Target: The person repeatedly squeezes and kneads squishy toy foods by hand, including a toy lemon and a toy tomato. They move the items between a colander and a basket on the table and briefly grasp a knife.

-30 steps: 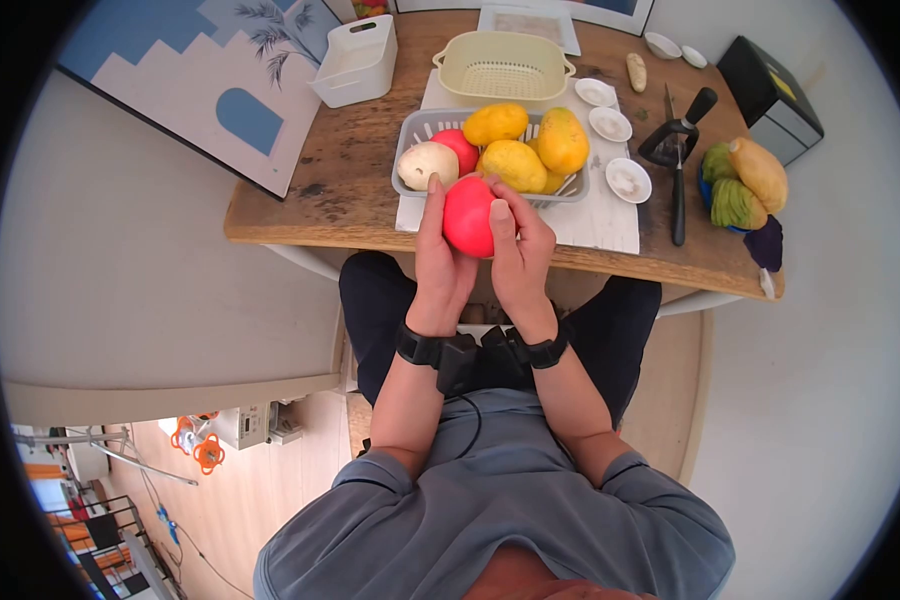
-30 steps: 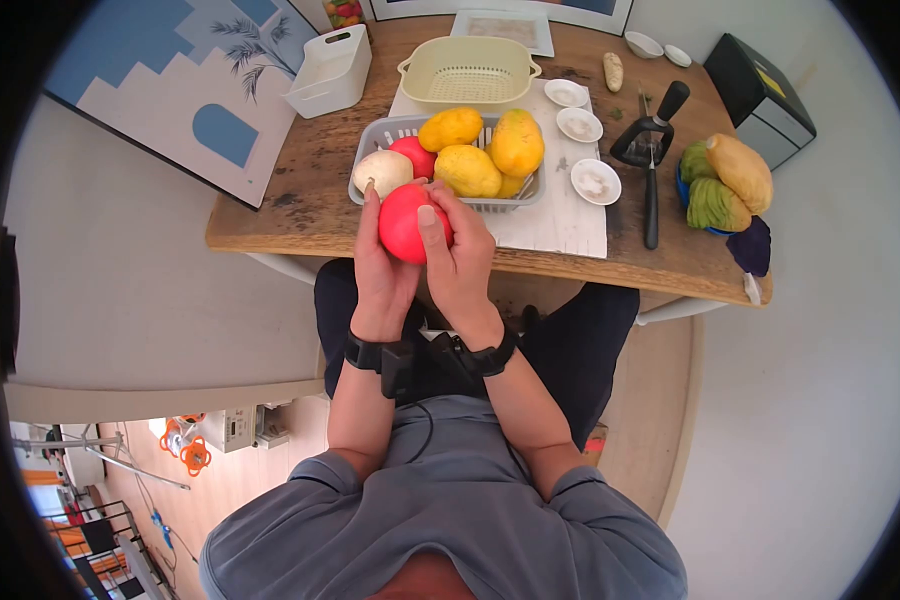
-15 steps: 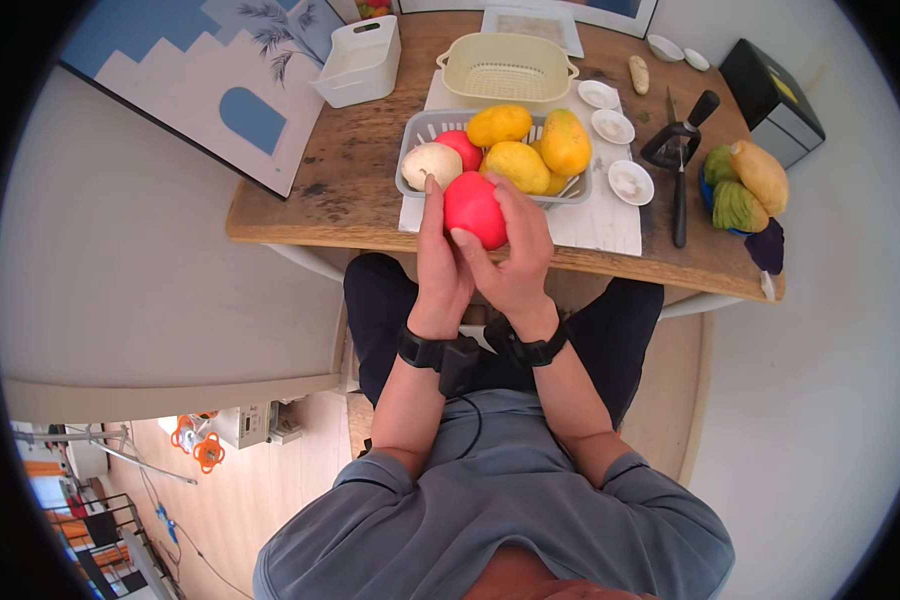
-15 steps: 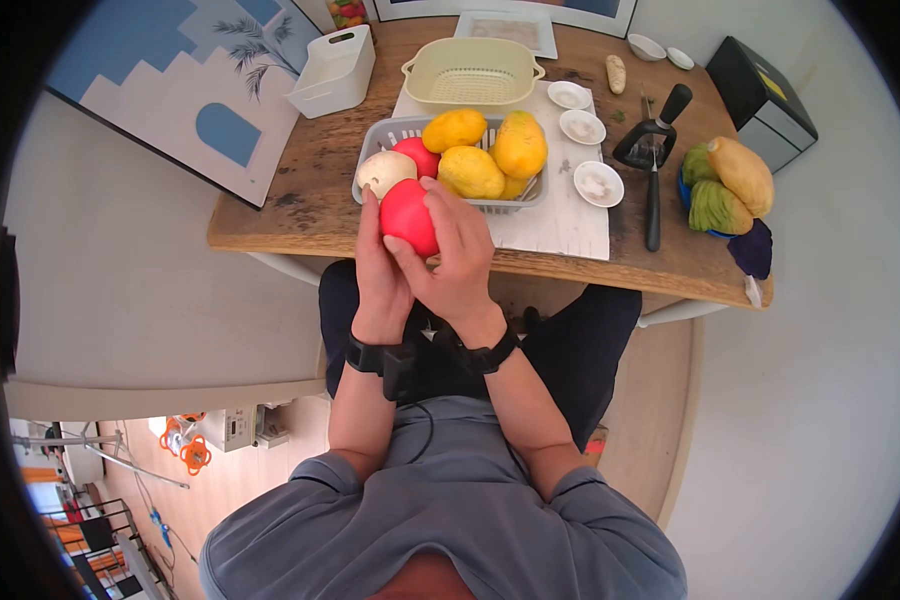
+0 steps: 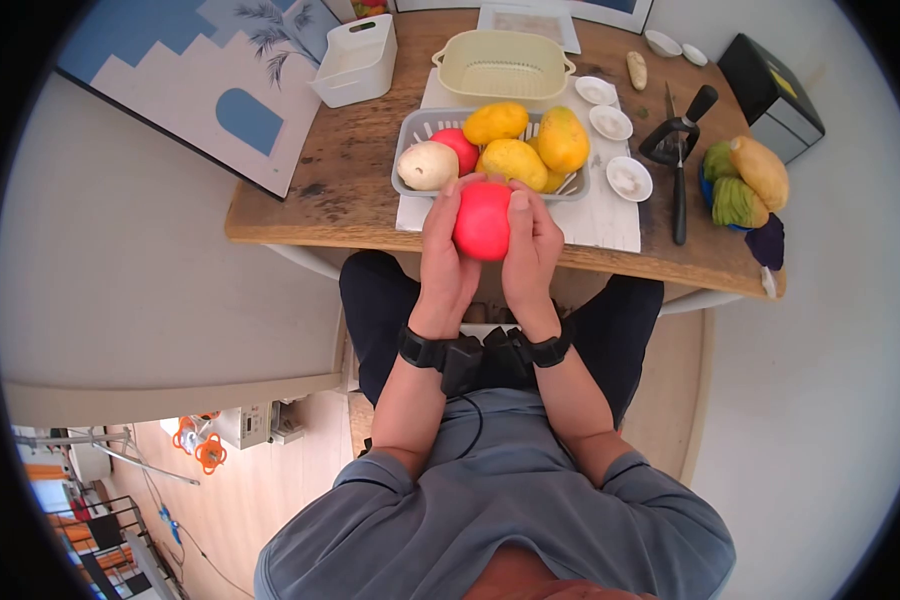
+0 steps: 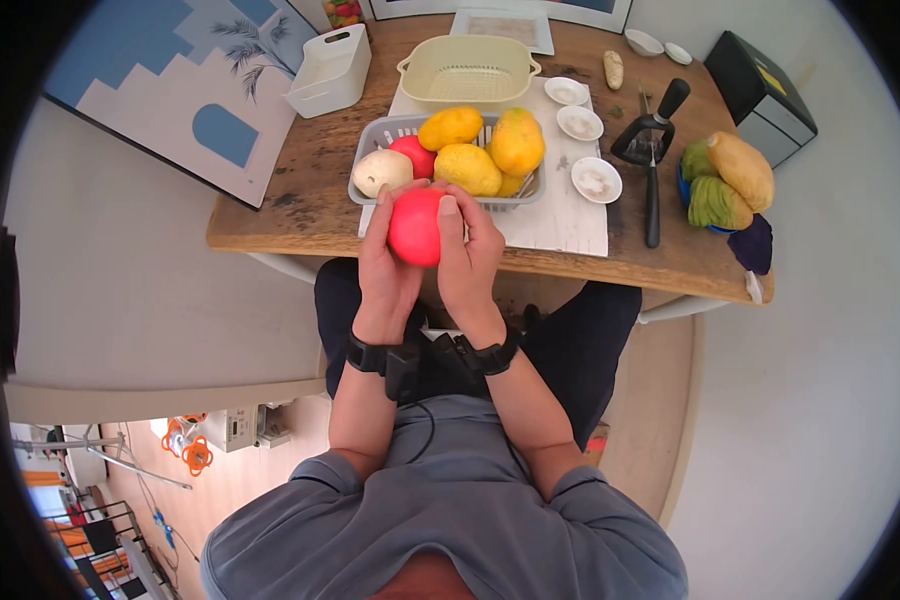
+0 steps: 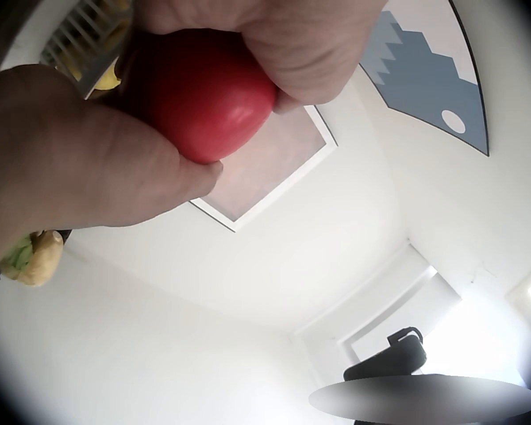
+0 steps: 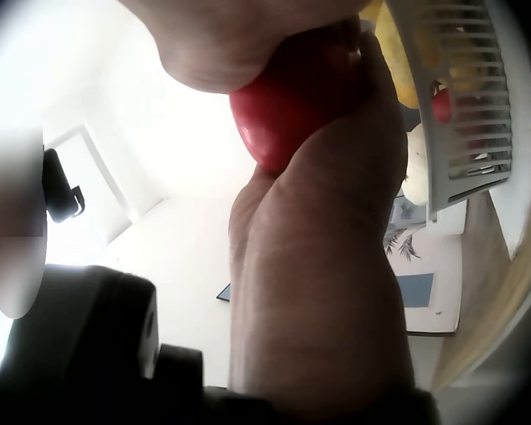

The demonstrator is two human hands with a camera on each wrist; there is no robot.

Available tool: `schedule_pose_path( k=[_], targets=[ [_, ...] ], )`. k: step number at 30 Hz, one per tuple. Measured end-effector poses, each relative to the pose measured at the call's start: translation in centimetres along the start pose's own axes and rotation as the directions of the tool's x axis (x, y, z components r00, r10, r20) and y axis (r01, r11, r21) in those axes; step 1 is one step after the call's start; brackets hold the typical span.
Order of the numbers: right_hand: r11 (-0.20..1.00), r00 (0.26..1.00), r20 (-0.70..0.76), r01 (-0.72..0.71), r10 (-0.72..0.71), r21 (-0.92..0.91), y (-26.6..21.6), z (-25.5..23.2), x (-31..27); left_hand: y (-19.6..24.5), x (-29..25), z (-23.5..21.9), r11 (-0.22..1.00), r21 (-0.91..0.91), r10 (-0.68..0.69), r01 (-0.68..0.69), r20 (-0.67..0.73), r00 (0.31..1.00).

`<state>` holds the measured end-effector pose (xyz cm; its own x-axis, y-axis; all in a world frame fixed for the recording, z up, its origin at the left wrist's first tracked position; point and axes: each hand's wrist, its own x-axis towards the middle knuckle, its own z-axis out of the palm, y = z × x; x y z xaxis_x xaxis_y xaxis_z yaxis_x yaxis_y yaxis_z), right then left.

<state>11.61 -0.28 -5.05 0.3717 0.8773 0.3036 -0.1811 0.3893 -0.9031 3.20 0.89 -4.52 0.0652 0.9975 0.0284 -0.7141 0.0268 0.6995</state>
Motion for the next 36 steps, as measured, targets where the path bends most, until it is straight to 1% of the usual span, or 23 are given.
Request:
schedule_pose_path(
  k=[2, 4, 5, 7, 8, 10, 11, 13, 17, 18, 19, 20, 21, 22, 24, 26, 27, 29, 30, 32, 33, 35, 36],
  targets=[
    [0.999, 1.0, -0.011, 0.024, -0.025, -0.048, 0.4, -0.3, 0.1, -0.2, 0.1, -0.1, 1.0, -0.002, -0.015, 0.015, 0.006, 1.0],
    [0.971, 0.988, 0.036, 0.156, -0.152, -0.182, 0.7, -0.7, 0.3, -0.5, 0.2, -0.3, 0.999, -0.011, -0.032, 0.031, -0.055, 0.998],
    [0.971, 0.988, 0.035, 0.155, -0.152, -0.181, 0.9, -0.7, 0.3, -0.4, 0.2, -0.4, 0.999, -0.009, -0.032, 0.031, -0.054, 0.998],
    [0.872, 0.927, 0.055, 0.367, -0.37, -0.325, 0.8, -0.9, 0.3, -0.4, 0.2, -0.5, 0.996, -0.061, -0.061, 0.061, -0.005, 0.998],
    [0.87, 0.927, 0.058, 0.369, -0.371, -0.326, 0.6, -1.0, 0.4, -0.4, 0.2, -0.4, 0.996, -0.064, -0.06, 0.06, -0.004, 0.998],
    [0.657, 0.759, 0.224, 0.645, -0.611, -0.39, 0.0, -1.1, 0.7, 0.0, 0.1, -0.3, 0.987, -0.138, -0.085, 0.081, -0.025, 0.996],
    [0.659, 0.76, 0.223, 0.644, -0.611, -0.388, -0.2, -0.8, 0.7, 0.4, 0.1, -0.2, 0.987, -0.136, -0.085, 0.08, -0.027, 0.996],
    [0.604, 0.711, 0.362, 0.703, -0.602, -0.377, -0.4, -0.3, 0.7, 0.9, -0.1, 0.2, 0.99, -0.133, -0.066, 0.054, -0.088, 0.994],
    [0.68, 0.784, 0.272, 0.62, -0.558, -0.392, 0.4, -0.2, 0.6, 0.8, 0.2, -0.2, 0.998, -0.055, 0.035, -0.034, 0.017, 0.999],
    [0.89, 0.919, 0.123, 0.393, -0.374, -0.231, 0.6, -0.1, 0.4, 0.9, 0.0, 0.2, 0.998, -0.055, 0.034, -0.033, 0.016, 0.999],
    [0.991, 0.991, 0.018, 0.134, -0.133, -0.026, 0.6, -0.2, 0.2, 1.1, -0.2, 0.8, 0.996, -0.004, 0.089, -0.089, 0.054, 0.995],
    [0.99, 0.991, 0.02, 0.134, -0.133, -0.032, 0.5, -0.6, 0.4, 1.1, -0.3, 1.2, 0.988, 0.042, 0.142, -0.146, 0.095, 0.985],
    [0.989, 0.998, 0.053, -0.047, 0.04, 0.139, 0.2, -1.3, 0.7, 1.1, -0.3, 1.1, 0.99, 0.021, 0.138, -0.141, 0.126, 0.982],
    [0.925, 0.972, 0.114, -0.231, 0.205, 0.301, 0.0, -1.5, 1.0, 0.9, -0.2, 1.0, 0.989, 0.021, 0.14, -0.144, 0.124, 0.982],
    [0.945, 0.978, 0.086, -0.204, 0.188, 0.256, 0.2, -1.0, 1.0, 0.3, 0.0, 0.8, 0.97, 0.138, 0.191, -0.2, 0.079, 0.978],
    [0.988, 0.987, 0.085, -0.14, 0.135, 0.067, 0.9, -1.2, 0.8, 0.7, 0.2, 0.3, 0.982, 0.106, 0.148, -0.156, 0.078, 0.986],
    [0.988, 0.987, 0.085, -0.139, 0.133, 0.064, 1.1, -1.4, 0.8, 0.7, 0.2, 0.2, 0.991, 0.073, 0.107, -0.112, 0.076, 0.991],
    [0.985, 0.986, 0.073, -0.139, 0.147, -0.107, 1.4, -1.5, 0.9, 0.6, 0.3, 0.2, 0.989, 0.081, 0.115, -0.12, 0.065, 0.991],
    [0.985, 0.986, 0.073, -0.141, 0.149, -0.104, 1.1, -1.2, 0.7, 0.6, 0.3, 0.1, 0.988, 0.09, 0.121, -0.125, 0.054, 0.991],
    [0.985, 0.999, 0.034, 0.002, 0.004, -0.172, 0.3, -0.6, 0.3, 0.6, 0.3, -0.1, 0.987, 0.104, 0.122, -0.126, 0.039, 0.992],
    [0.984, 0.999, 0.034, 0.003, 0.003, -0.176, 0.4, -0.7, 0.4, 0.4, 0.3, -0.1, 0.985, 0.115, 0.127, -0.128, 0.022, 0.992],
    [0.867, 0.945, 0.095, 0.326, -0.314, -0.377, 0.8, -0.6, 0.6, 0.2, 0.3, 0.0, 0.983, 0.126, 0.136, -0.135, 0.005, 0.991],
    [0.869, 0.945, 0.094, 0.324, -0.312, -0.375, 0.7, -0.4, 0.5, 0.3, 0.3, 0.1, 0.98, 0.142, 0.142, -0.139, -0.011, 0.99]
  ],
)
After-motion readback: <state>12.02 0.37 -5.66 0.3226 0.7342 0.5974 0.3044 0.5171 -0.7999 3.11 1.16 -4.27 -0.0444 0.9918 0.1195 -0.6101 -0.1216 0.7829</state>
